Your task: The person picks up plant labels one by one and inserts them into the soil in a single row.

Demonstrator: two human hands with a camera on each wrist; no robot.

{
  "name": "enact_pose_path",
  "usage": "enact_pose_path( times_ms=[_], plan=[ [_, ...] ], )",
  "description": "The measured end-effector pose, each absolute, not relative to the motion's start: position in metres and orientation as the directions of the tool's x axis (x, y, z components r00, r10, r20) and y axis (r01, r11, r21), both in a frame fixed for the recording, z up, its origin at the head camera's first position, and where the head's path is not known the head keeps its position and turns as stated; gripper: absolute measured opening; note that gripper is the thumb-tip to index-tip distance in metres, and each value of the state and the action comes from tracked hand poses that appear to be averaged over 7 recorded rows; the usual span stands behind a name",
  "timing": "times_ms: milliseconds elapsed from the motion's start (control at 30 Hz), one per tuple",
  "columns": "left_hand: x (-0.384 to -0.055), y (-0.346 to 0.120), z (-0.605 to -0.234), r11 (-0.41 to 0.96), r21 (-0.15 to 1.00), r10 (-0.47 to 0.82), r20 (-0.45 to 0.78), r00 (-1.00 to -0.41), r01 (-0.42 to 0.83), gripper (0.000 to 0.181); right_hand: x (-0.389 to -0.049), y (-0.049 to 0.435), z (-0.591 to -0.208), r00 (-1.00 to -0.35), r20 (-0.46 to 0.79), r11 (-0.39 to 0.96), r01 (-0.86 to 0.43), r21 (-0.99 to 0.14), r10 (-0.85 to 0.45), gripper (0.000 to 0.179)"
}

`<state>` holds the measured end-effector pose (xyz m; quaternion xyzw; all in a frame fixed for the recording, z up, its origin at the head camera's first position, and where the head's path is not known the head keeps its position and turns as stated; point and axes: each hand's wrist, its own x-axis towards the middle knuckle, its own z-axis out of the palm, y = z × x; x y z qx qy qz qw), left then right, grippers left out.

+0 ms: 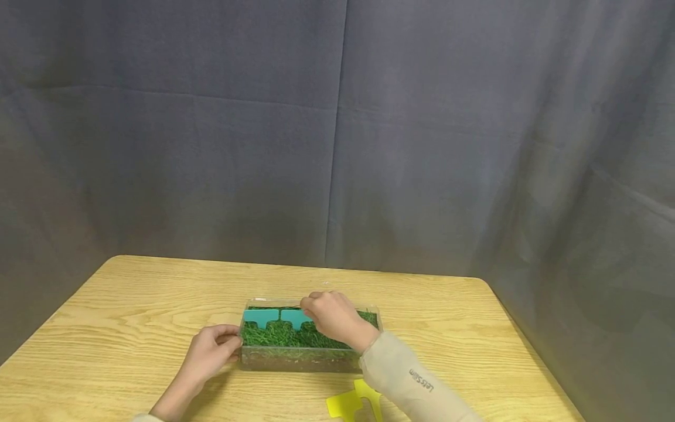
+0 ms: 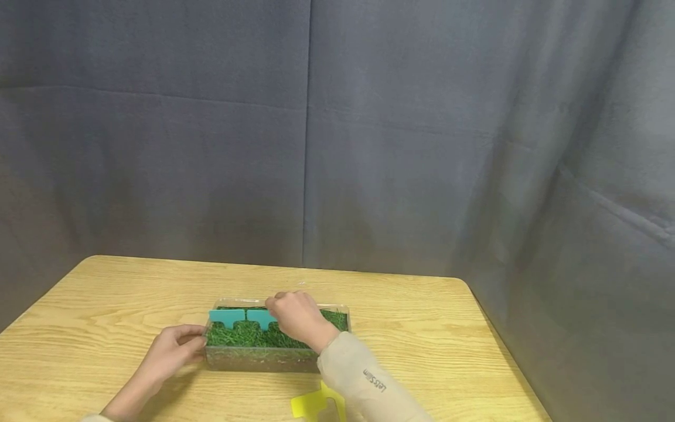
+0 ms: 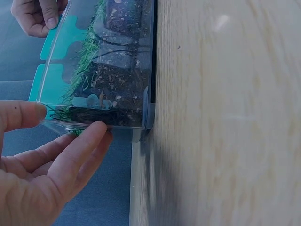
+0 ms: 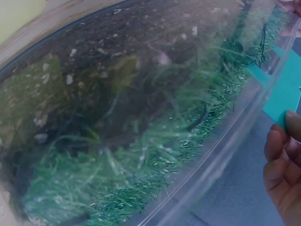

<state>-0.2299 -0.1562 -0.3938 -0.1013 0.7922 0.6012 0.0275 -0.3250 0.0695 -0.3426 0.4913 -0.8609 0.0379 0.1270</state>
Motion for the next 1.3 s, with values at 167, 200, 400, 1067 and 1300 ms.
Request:
enact_pose_path(
  times_ms=[167, 200, 400, 1067, 1300],
  plan=[
    [-0.23, -0.156, -0.394, 0.253, 0.947, -0.129, -0.168, -0.977, -0.196, 0.033, -0.324, 0.069, -0.342, -0.477, 0.255, 0.503, -0.863, 0.044, -0.841, 0.012],
    [-0.23, -0.156, -0.394, 0.252, 0.948, -0.129, -0.168, -0.977, -0.196, 0.033, -0.324, 0.07, -0.341, -0.481, 0.248, 0.504, -0.863, 0.034, -0.841, 0.011],
    [-0.23, -0.155, -0.394, 0.251, 0.947, -0.134, -0.169, -0.976, -0.199, 0.032, -0.326, 0.075, -0.339, -0.525, 0.186, 0.517, -0.851, -0.092, -0.831, 0.006],
    [-0.23, -0.156, -0.394, 0.263, 0.945, -0.132, -0.161, -0.978, -0.192, 0.033, -0.311, 0.107, -0.315, -0.493, 0.306, 0.467, -0.87, -0.158, -0.814, 0.017],
    [-0.229, -0.155, -0.394, 0.269, 0.945, -0.13, -0.158, -0.979, -0.188, 0.032, -0.305, 0.124, -0.312, -0.461, 0.359, 0.435, -0.887, -0.154, -0.812, 0.015]
  ],
)
